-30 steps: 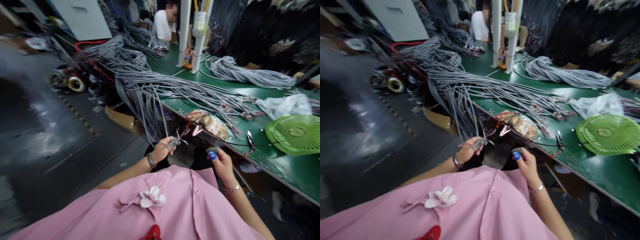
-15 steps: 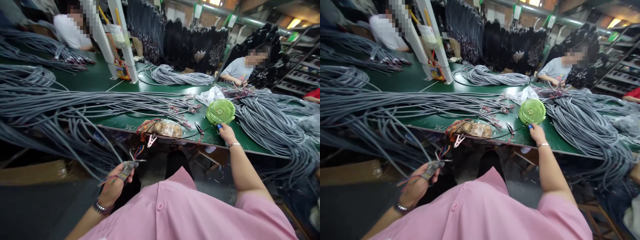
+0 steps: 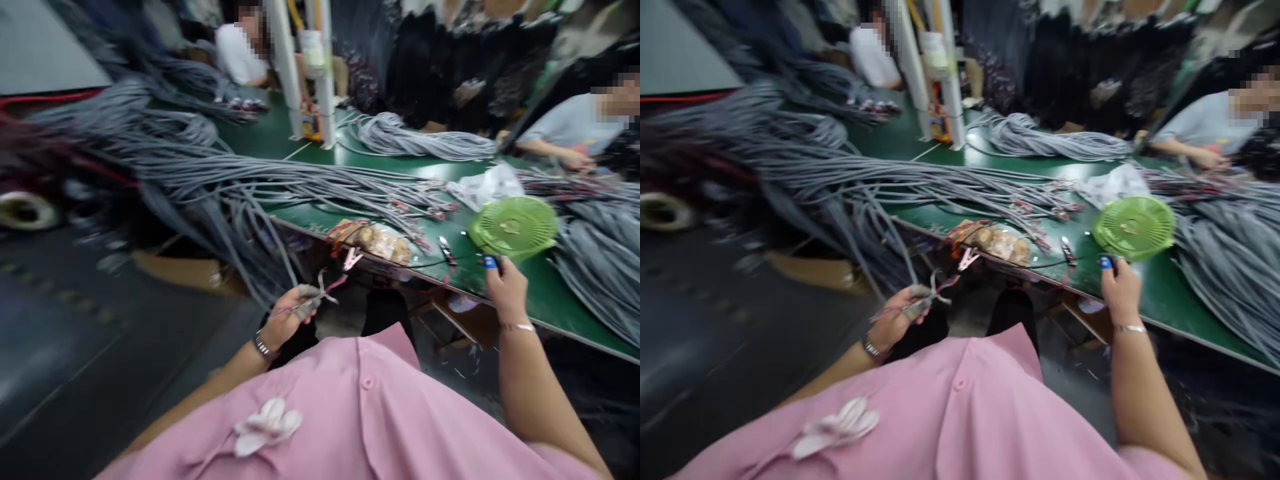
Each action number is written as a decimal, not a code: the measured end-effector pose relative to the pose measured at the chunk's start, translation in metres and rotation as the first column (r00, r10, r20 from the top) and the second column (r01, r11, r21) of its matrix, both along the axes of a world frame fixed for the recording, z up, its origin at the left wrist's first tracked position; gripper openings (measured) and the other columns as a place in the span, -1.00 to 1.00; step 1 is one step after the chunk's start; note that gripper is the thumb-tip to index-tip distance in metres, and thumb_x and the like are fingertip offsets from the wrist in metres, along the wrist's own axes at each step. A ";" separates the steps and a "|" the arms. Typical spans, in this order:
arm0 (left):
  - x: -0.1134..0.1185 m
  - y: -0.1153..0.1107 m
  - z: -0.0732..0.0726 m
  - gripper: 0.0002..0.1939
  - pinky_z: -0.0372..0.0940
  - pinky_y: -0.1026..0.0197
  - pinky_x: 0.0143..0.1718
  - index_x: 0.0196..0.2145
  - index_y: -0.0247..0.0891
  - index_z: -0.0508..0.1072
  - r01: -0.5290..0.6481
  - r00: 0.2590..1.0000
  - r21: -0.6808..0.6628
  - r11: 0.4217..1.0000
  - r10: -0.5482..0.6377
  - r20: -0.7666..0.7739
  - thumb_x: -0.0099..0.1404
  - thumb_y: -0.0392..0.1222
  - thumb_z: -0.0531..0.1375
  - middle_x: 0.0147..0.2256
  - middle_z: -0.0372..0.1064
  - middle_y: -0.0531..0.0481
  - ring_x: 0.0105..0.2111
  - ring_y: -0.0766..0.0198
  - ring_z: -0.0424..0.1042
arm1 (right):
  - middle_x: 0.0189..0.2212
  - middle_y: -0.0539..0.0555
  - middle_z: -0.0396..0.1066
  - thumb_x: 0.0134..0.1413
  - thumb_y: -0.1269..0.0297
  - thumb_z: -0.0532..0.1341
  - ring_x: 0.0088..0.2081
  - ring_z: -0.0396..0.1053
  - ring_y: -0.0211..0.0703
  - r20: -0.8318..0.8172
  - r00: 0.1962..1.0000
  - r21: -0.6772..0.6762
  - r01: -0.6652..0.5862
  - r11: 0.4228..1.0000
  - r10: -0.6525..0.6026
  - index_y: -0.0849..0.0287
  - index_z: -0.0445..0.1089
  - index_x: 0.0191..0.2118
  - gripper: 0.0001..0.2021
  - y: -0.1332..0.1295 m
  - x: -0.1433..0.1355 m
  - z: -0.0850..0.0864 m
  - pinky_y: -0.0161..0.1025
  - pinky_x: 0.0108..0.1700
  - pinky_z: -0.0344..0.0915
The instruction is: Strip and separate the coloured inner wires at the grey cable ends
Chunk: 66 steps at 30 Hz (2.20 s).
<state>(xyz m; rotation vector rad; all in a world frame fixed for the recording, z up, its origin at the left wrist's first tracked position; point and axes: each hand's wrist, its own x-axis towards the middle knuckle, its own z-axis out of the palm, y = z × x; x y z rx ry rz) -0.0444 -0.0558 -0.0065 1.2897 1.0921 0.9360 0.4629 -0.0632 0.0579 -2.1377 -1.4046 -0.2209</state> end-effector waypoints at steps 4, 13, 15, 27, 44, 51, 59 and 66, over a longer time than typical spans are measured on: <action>-0.002 0.007 0.010 -0.60 0.21 0.38 -0.52 -0.24 -0.37 0.50 0.070 0.993 0.079 0.994 -0.076 0.088 0.15 0.04 0.33 -0.42 0.40 -0.03 -0.53 0.44 0.26 | -0.49 0.07 0.43 0.17 0.02 0.20 -0.49 0.25 -0.18 -0.217 0.886 0.047 -0.411 0.911 0.411 0.15 0.52 -0.16 -0.67 -0.007 -0.074 -0.021 -0.25 -0.40 0.14; -0.006 0.014 0.022 -0.58 0.21 0.40 -0.50 -0.23 -0.39 0.53 0.166 0.965 0.098 0.981 -0.182 0.189 0.16 0.07 0.34 -0.41 0.37 -0.03 -0.50 0.45 0.26 | -0.58 -0.04 0.26 0.26 -0.07 0.12 -0.62 0.00 -0.35 -0.889 0.206 0.161 -0.697 0.699 0.409 0.18 0.45 -0.16 -0.61 0.011 -0.224 -0.044 -0.34 -0.60 -0.10; -0.006 0.014 0.022 -0.57 0.22 0.40 -0.51 -0.23 -0.40 0.53 0.240 0.953 0.083 0.967 -0.251 0.169 0.16 0.08 0.33 -0.42 0.37 -0.03 -0.51 0.44 0.26 | -0.53 -0.01 0.32 0.20 -0.08 0.18 -0.62 0.00 -0.38 -0.935 0.101 0.162 -0.730 0.664 0.339 0.19 0.44 -0.25 -0.62 0.017 -0.247 -0.048 -0.35 -0.60 -0.12; 0.001 0.036 0.026 -0.60 0.16 0.41 -0.55 -0.27 -0.39 0.55 0.203 0.952 0.078 0.976 -0.215 0.219 0.16 0.06 0.34 -0.40 0.38 -0.05 -0.52 0.46 0.24 | -0.66 -0.07 0.24 0.13 -0.17 0.20 -0.69 -0.16 -0.40 -0.959 -0.259 0.243 -0.538 0.807 0.116 0.13 0.32 -0.47 -0.57 0.040 -0.262 -0.074 -0.36 -0.69 -0.18; 0.033 0.077 0.003 -0.57 0.20 0.41 -0.52 -0.25 -0.40 0.53 0.227 0.949 0.017 0.974 -0.225 0.222 0.14 0.06 0.36 -0.42 0.38 -0.02 -0.52 0.47 0.24 | -0.58 -0.07 0.22 -0.03 -0.19 0.33 -0.63 -0.08 -0.41 -0.875 -0.455 0.370 -0.413 0.832 0.163 0.18 0.39 -0.40 -0.54 0.087 -0.289 -0.054 -0.38 -0.68 -0.10; 0.035 0.075 0.002 -0.56 0.16 0.40 -0.52 -0.30 -0.43 0.52 0.312 0.944 0.068 0.948 -0.318 0.093 0.19 0.10 0.31 -0.47 0.35 -0.01 -0.55 0.47 0.20 | -0.64 -0.10 0.08 -0.03 -0.13 0.35 -0.61 -0.05 -0.36 -0.874 -0.461 0.360 -0.399 0.843 0.155 0.16 0.37 -0.45 -0.58 0.087 -0.289 -0.049 -0.39 -0.65 -0.06; 0.031 0.069 -0.006 -0.52 0.15 0.41 -0.54 -0.24 -0.42 0.55 0.322 0.940 0.045 0.946 -0.325 0.103 0.15 0.13 0.32 -0.43 0.38 -0.05 -0.53 0.45 0.23 | -0.56 -0.06 0.22 -0.06 -0.11 0.38 -0.61 -0.07 -0.40 -0.859 -0.505 0.315 -0.399 0.861 0.081 0.17 0.34 -0.45 -0.58 0.086 -0.287 -0.054 -0.38 -0.66 -0.22; 0.020 0.064 0.018 -0.52 0.11 0.40 -0.55 -0.30 -0.42 0.57 0.380 0.917 0.028 0.925 -0.380 0.123 0.12 0.14 0.35 -0.48 0.34 -0.03 -0.56 0.45 0.21 | -0.48 -0.02 0.37 -0.03 -0.25 0.28 -0.63 -0.09 -0.39 -0.840 -0.542 0.317 -0.439 0.841 0.034 0.15 0.37 -0.38 -0.51 0.080 -0.281 -0.066 -0.34 -0.66 -0.19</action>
